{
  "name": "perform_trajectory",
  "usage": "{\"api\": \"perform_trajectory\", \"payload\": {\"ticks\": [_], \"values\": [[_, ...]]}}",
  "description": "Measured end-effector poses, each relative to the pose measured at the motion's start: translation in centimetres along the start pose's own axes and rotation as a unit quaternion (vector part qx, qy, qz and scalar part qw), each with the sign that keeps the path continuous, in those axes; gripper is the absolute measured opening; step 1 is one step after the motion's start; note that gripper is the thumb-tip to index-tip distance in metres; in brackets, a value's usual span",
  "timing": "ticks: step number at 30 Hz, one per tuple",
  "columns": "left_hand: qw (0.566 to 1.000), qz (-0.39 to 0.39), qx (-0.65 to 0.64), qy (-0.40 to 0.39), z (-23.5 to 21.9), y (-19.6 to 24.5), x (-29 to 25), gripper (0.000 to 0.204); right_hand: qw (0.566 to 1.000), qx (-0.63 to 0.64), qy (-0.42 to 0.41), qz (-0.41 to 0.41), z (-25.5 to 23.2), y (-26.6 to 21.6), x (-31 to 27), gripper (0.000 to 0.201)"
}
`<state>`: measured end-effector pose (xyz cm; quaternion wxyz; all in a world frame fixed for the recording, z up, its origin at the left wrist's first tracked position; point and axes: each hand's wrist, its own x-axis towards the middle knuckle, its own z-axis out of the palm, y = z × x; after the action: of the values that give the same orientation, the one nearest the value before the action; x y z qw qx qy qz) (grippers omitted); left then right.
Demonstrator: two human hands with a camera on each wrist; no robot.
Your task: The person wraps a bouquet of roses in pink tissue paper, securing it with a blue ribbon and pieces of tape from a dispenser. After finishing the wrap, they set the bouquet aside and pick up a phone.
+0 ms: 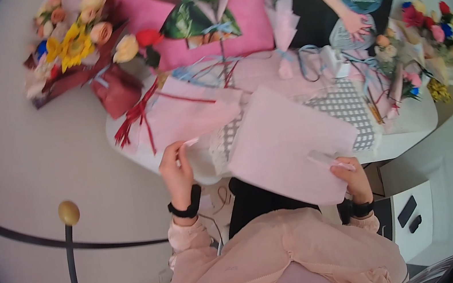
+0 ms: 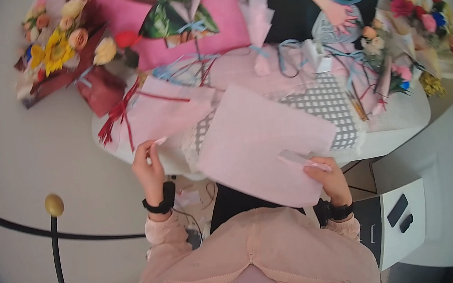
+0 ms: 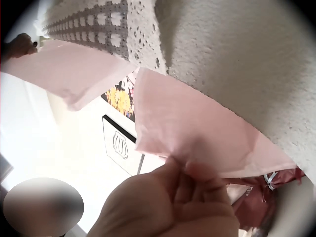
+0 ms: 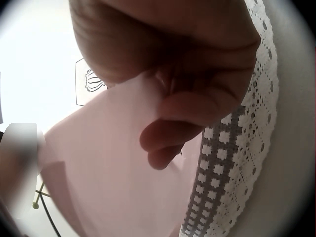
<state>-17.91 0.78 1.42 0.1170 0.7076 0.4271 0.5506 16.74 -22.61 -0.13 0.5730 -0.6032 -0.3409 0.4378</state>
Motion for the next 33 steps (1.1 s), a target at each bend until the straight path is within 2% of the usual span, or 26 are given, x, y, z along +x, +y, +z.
{"api": "perform_trajectory", "payload": {"ticks": [3,8,11,14,17,20,23,26,29,32,33], "values": [[0.998,-0.029,-0.047,-0.005,0.4,-0.9,0.3,0.008,0.999,0.011,-0.036,0.013,-0.5,-0.2,0.2,0.014],[0.998,0.017,-0.028,-0.054,0.8,-0.8,-0.1,0.008,0.999,0.025,-0.042,0.000,-0.6,0.2,0.4,0.016],[0.997,-0.024,0.003,-0.068,0.4,-0.7,-0.1,0.010,0.999,0.025,-0.046,-0.009,-0.3,-0.3,0.4,0.010],[0.998,-0.052,0.023,-0.032,0.4,0.1,0.4,0.008,0.998,0.005,-0.057,-0.009,-0.8,-0.5,0.3,0.012],[0.995,-0.078,0.039,-0.046,0.3,1.5,0.7,0.007,0.998,-0.003,-0.059,0.002,-1.6,-0.3,0.1,0.012],[0.999,0.003,-0.002,-0.050,1.3,1.3,0.0,0.003,0.998,-0.018,-0.055,0.026,-2.4,-0.5,-0.3,0.014],[0.994,0.078,0.022,-0.079,1.7,2.6,-0.3,0.007,0.998,-0.018,-0.048,0.032,-2.9,-0.7,-0.6,0.014],[0.993,0.044,0.012,-0.109,2.3,2.4,-0.7,0.011,1.000,-0.010,-0.023,0.018,-3.5,0.1,-0.5,0.010],[0.989,-0.019,-0.058,-0.138,2.6,1.3,-0.8,0.007,0.998,-0.012,-0.055,0.032,-4.3,0.4,-0.4,0.015],[0.957,-0.171,-0.126,-0.196,1.7,2.5,0.2,0.010,0.999,0.004,-0.028,0.033,-4.3,0.1,-0.7,0.014],[0.953,-0.169,-0.150,-0.204,1.6,2.1,0.3,0.012,0.999,0.007,-0.015,0.030,-4.3,0.3,-0.7,0.012]]}}
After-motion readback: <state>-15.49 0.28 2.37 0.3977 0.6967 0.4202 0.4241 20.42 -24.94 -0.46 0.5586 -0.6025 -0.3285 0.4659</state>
